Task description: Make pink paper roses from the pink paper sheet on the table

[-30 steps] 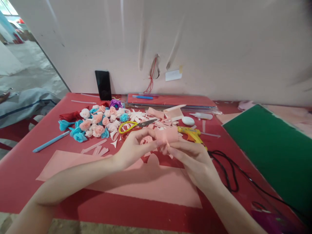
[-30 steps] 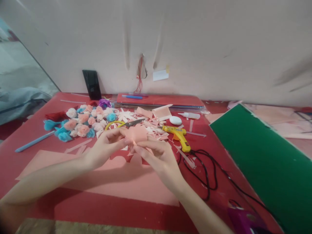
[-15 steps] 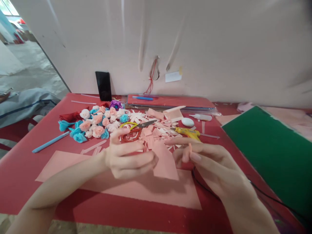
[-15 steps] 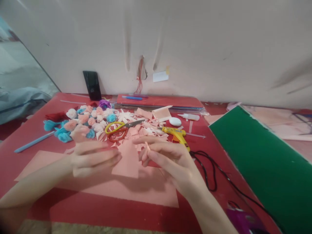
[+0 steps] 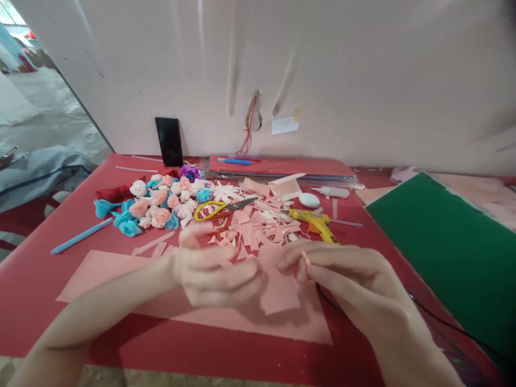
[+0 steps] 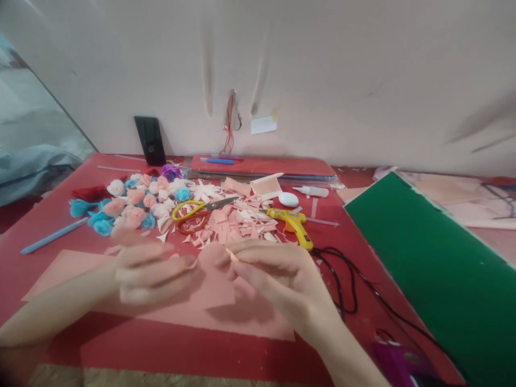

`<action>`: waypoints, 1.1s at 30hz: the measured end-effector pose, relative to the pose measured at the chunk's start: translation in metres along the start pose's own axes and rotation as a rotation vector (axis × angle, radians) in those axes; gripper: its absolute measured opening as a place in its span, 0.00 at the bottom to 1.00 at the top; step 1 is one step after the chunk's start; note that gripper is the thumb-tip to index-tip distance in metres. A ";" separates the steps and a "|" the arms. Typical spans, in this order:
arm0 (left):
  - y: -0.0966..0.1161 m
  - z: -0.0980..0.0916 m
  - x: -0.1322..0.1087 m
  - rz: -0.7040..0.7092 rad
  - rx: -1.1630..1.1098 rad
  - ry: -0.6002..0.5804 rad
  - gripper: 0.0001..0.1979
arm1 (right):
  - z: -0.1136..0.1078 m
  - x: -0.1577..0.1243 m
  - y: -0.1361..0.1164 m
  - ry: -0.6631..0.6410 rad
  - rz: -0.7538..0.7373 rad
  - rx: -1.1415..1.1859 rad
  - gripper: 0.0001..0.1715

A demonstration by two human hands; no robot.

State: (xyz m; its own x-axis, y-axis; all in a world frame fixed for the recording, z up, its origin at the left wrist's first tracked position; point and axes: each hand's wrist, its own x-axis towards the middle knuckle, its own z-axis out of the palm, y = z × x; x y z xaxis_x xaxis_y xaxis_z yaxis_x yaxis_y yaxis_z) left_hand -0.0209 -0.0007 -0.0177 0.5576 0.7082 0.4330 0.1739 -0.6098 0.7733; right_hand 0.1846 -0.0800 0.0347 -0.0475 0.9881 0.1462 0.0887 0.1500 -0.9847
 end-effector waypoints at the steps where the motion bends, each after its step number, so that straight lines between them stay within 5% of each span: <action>1: 0.008 0.001 0.005 0.156 0.069 0.066 0.05 | 0.000 -0.001 0.000 0.035 -0.009 -0.034 0.11; 2: 0.015 0.002 0.010 0.276 0.122 0.100 0.07 | 0.000 -0.002 0.000 0.062 -0.014 -0.064 0.11; 4: 0.026 0.005 0.017 0.287 0.088 0.062 0.09 | 0.000 -0.003 0.000 0.092 -0.010 -0.106 0.12; 9: 0.022 0.009 0.026 -0.060 -0.133 -0.185 0.08 | -0.006 0.006 0.010 0.047 -0.031 -0.165 0.11; 16: -0.046 -0.011 0.028 -0.096 0.286 -0.112 0.12 | -0.017 0.025 0.043 0.043 0.048 -0.173 0.12; 22: -0.083 -0.022 0.008 -0.057 0.376 -0.396 0.09 | -0.013 0.030 0.049 -0.026 0.111 -0.186 0.12; 26: -0.088 -0.022 0.006 -0.079 0.394 -0.483 0.18 | -0.011 0.031 0.051 -0.051 0.100 -0.189 0.11; 33: -0.070 -0.024 0.020 -0.195 0.307 -0.457 0.06 | -0.009 0.031 0.044 -0.065 0.015 -0.220 0.11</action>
State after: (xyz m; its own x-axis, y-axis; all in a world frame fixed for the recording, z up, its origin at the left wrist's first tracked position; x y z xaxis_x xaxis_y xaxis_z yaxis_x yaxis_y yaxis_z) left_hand -0.0410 0.0651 -0.0523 0.7737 0.6336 -0.0004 0.4976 -0.6072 0.6195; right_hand 0.1957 -0.0425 -0.0033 -0.1078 0.9871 0.1182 0.3040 0.1460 -0.9414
